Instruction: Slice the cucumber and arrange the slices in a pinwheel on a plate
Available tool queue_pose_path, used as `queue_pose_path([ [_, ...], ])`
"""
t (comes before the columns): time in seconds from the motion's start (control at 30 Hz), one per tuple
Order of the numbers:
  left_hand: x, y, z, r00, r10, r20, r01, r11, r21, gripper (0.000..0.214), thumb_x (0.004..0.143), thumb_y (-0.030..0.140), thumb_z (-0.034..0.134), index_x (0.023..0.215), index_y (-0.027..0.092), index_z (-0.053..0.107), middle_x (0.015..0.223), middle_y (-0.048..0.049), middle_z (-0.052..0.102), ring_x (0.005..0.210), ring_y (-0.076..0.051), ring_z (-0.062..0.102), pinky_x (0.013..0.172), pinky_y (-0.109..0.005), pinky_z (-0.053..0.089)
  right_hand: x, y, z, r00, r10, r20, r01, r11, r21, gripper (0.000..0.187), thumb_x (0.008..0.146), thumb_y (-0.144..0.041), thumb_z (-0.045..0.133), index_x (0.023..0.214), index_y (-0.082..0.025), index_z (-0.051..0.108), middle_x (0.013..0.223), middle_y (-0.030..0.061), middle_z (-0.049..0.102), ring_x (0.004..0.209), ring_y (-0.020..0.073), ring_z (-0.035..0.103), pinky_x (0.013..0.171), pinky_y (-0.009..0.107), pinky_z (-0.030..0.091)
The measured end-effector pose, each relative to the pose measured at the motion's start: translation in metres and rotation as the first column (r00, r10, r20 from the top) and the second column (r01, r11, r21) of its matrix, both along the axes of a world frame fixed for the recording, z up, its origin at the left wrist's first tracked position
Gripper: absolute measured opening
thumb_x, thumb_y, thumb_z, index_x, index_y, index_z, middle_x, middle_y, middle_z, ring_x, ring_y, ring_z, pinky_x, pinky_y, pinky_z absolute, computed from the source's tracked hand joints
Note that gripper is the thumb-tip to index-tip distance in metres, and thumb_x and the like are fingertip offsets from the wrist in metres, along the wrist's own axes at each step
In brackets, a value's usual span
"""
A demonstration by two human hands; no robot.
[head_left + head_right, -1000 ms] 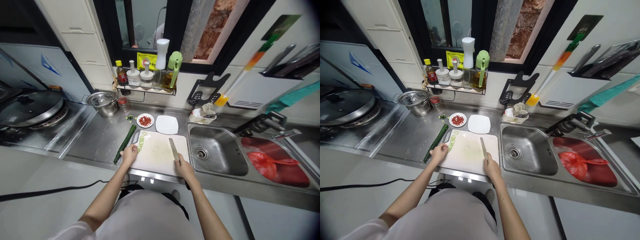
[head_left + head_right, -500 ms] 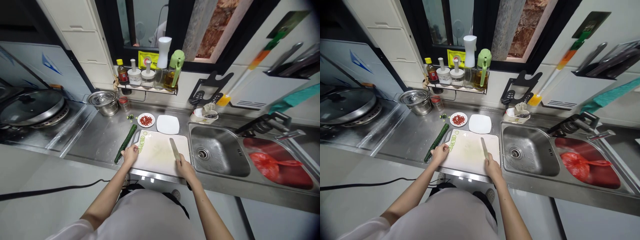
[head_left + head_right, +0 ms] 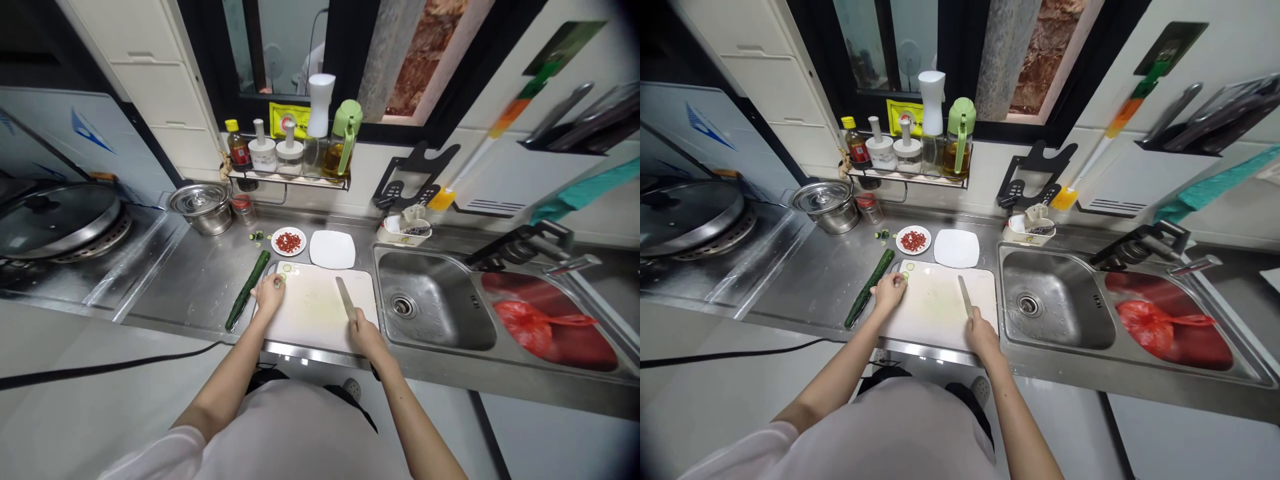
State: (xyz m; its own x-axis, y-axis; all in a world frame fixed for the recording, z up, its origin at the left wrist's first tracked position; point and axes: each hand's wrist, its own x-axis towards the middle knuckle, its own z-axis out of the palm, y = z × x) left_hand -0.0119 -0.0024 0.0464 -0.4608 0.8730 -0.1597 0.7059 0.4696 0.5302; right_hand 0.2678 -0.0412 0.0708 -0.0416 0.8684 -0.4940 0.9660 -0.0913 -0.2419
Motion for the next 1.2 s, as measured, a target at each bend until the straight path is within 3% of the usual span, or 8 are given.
queue_pose_path([
  [0.23, 0.002, 0.054, -0.003, 0.99, -0.003, -0.142, -0.007, 0.998, -0.065, 0.035, 0.083, 0.036, 0.055, 0.116, 0.028, 0.062, 0.121, -0.012, 0.059, 0.114, -0.032, 0.049, 0.094, -0.046, 0.027, -0.002, -0.001, 0.003, 1.0, -0.005, 0.004, 0.005, 1.0, -0.002, 0.034, 0.095, -0.027, 0.028, 0.126, -0.019, 0.04, 0.095, 0.0113, 0.069, 0.084, 0.0204, 0.063, 0.066, 0.027, 0.033],
  [0.4, 0.0, 0.067, -0.011, 0.976, -0.087, -0.198, 0.063, 0.99, -0.124, 0.032, 0.082, 0.035, 0.054, 0.112, 0.027, 0.065, 0.12, -0.0135, 0.059, 0.114, -0.033, 0.047, 0.094, -0.047, 0.027, -0.004, -0.002, 0.007, 1.0, -0.015, -0.004, 0.015, 1.0, -0.004, 0.035, 0.094, -0.026, 0.028, 0.126, -0.019, 0.042, 0.093, 0.0102, 0.068, 0.085, 0.0206, 0.063, 0.065, 0.027, 0.031],
  [0.63, 0.002, 0.077, -0.013, 0.982, -0.096, -0.161, 0.075, 0.989, -0.131, 0.022, 0.08, 0.026, 0.055, 0.098, 0.026, 0.067, 0.114, -0.011, 0.064, 0.111, -0.031, 0.05, 0.091, -0.045, 0.028, -0.002, -0.002, 0.006, 1.0, -0.016, -0.009, 0.016, 1.0, -0.019, 0.034, 0.093, -0.025, 0.028, 0.124, -0.02, 0.042, 0.093, 0.0094, 0.067, 0.084, 0.0203, 0.062, 0.063, 0.027, 0.03],
  [0.77, 0.002, 0.078, -0.008, 0.996, -0.063, -0.059, 0.056, 0.99, -0.128, 0.017, 0.079, 0.022, 0.055, 0.09, 0.025, 0.067, 0.102, -0.0073, 0.07, 0.106, -0.028, 0.056, 0.09, -0.044, 0.028, -0.002, -0.002, 0.005, 0.999, -0.028, -0.023, 0.027, 0.999, -0.039, 0.036, 0.094, -0.026, 0.027, 0.126, -0.02, 0.042, 0.094, 0.0105, 0.067, 0.084, 0.0215, 0.062, 0.064, 0.028, 0.032],
  [0.93, 0.003, 0.07, -0.001, 0.992, -0.046, 0.121, 0.054, 0.996, -0.066, 0.019, 0.075, 0.024, 0.06, 0.093, 0.025, 0.068, 0.096, -0.0017, 0.073, 0.096, -0.021, 0.062, 0.088, -0.037, 0.032, -0.001, -0.002, 0.004, 0.999, -0.026, -0.024, 0.026, 0.999, -0.032, 0.035, 0.094, -0.025, 0.028, 0.126, -0.02, 0.042, 0.094, 0.0101, 0.067, 0.083, 0.0205, 0.061, 0.065, 0.027, 0.032],
  [1.2, 0.028, 0.036, 0.003, 0.946, -0.13, 0.297, 0.153, 0.987, -0.056, 0.022, 0.075, 0.024, 0.061, 0.095, 0.023, 0.067, 0.083, 0.0016, 0.072, 0.083, -0.017, 0.064, 0.088, -0.036, 0.036, -0.002, -0.004, 0.002, 1.0, -0.02, -0.006, 0.02, 1.0, -0.01, 0.031, 0.095, -0.024, 0.03, 0.123, -0.02, 0.041, 0.094, 0.0098, 0.068, 0.082, 0.0199, 0.061, 0.062, 0.027, 0.03],
])
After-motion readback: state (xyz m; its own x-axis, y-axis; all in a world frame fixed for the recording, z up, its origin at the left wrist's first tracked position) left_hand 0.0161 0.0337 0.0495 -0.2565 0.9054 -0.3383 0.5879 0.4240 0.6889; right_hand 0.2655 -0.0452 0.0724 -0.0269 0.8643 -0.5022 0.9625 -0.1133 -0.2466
